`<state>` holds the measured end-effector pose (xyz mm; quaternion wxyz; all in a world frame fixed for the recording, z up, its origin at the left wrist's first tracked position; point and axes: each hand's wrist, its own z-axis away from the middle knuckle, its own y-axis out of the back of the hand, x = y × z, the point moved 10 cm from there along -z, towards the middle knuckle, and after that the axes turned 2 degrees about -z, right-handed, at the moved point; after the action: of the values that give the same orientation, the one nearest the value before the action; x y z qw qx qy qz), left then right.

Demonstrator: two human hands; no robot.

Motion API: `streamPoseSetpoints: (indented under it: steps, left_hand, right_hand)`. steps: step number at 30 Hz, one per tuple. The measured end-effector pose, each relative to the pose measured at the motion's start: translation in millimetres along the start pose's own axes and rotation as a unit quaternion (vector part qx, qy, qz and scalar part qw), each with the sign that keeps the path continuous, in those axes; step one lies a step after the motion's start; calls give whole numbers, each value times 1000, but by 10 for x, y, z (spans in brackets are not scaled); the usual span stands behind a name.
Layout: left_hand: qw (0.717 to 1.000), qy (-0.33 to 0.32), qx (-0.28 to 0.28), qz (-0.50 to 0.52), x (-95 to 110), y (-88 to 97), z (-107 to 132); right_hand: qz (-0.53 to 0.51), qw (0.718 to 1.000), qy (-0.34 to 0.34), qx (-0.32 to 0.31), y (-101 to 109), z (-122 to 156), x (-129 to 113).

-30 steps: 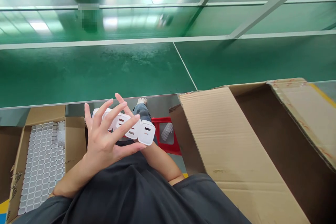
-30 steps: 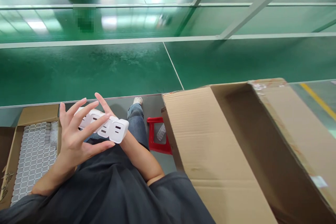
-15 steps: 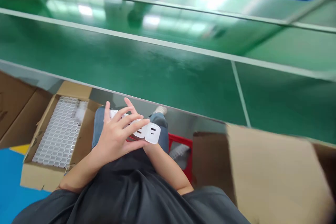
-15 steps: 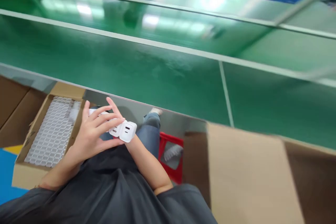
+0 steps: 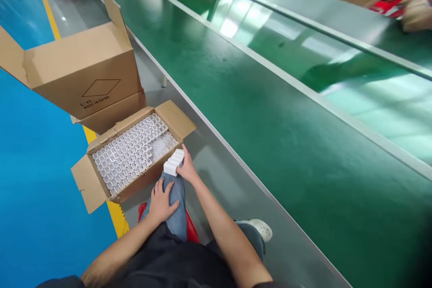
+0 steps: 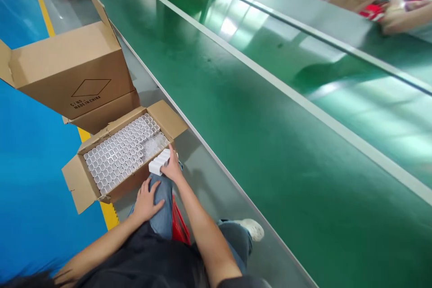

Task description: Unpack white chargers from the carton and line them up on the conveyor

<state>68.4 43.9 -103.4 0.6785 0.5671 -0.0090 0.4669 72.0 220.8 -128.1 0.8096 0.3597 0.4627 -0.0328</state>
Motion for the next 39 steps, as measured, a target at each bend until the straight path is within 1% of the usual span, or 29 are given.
streamPoseSetpoints:
  steps: [1,3,5,7,9,12,16,19,22,25,27,30,32,34,36,37,38,39]
  left_hand:
    - [1000,9,-5,1,-52,-55,-22]
    - [1000,24,-15,5,-143,-110,-60]
    - [999,40,-24,9,-230,-122,-84]
    - [998,58,-31,9,-309,-124,-90]
    - [996,75,-37,11,-378,-136,-84]
    - [994,100,-43,16,-481,-173,-65]
    - [992,115,-52,23,-579,-234,-55]
    - [992,111,-56,23,-592,-242,-65]
    - [993,104,-49,28,-583,-202,-78]
    - [995,86,-22,33,-571,-142,-114]
    - [997,67,4,33,-565,-109,-167]
    - [999,25,32,23,-526,-75,-294]
    - [999,-14,33,9,-433,-68,-386]
    - [997,-67,22,-8,-272,-80,-457]
    - [992,-122,16,-27,-90,-109,-504]
    - [989,-145,14,-36,-11,-137,-527]
    - [986,-158,23,-47,46,-156,-561]
    - [984,-167,29,-57,95,-191,-608]
  right_hand:
    - [61,998,-4,-6,-82,-293,-58]
    - [107,994,-18,-27,-301,-845,-130]
    - [153,987,-34,-47,-557,-1303,-151]
    - [191,979,-50,-59,-794,-1641,-126]
    - [219,971,-67,-64,-991,-1866,-69]
    - [244,963,-88,-73,-1225,-2048,29]
    - [252,959,-103,-84,-1435,-2126,119]
    - [243,960,-105,-93,-1479,-2135,147]
    - [220,965,-97,-108,-1402,-2077,146]
    - [182,974,-64,-121,-1228,-1856,85]
    - [152,980,-33,-127,-1069,-1593,24]
    - [104,987,-4,-123,-760,-1053,-16]
    - [72,992,5,-99,-477,-614,-9]
    - [46,998,-1,-53,-95,-100,31]
    - [26,1000,-6,1,375,551,59]
    - [20,999,-3,35,644,953,39]
    - [21,997,10,73,921,1416,-27]
    - [32,991,25,130,1218,1947,-132]
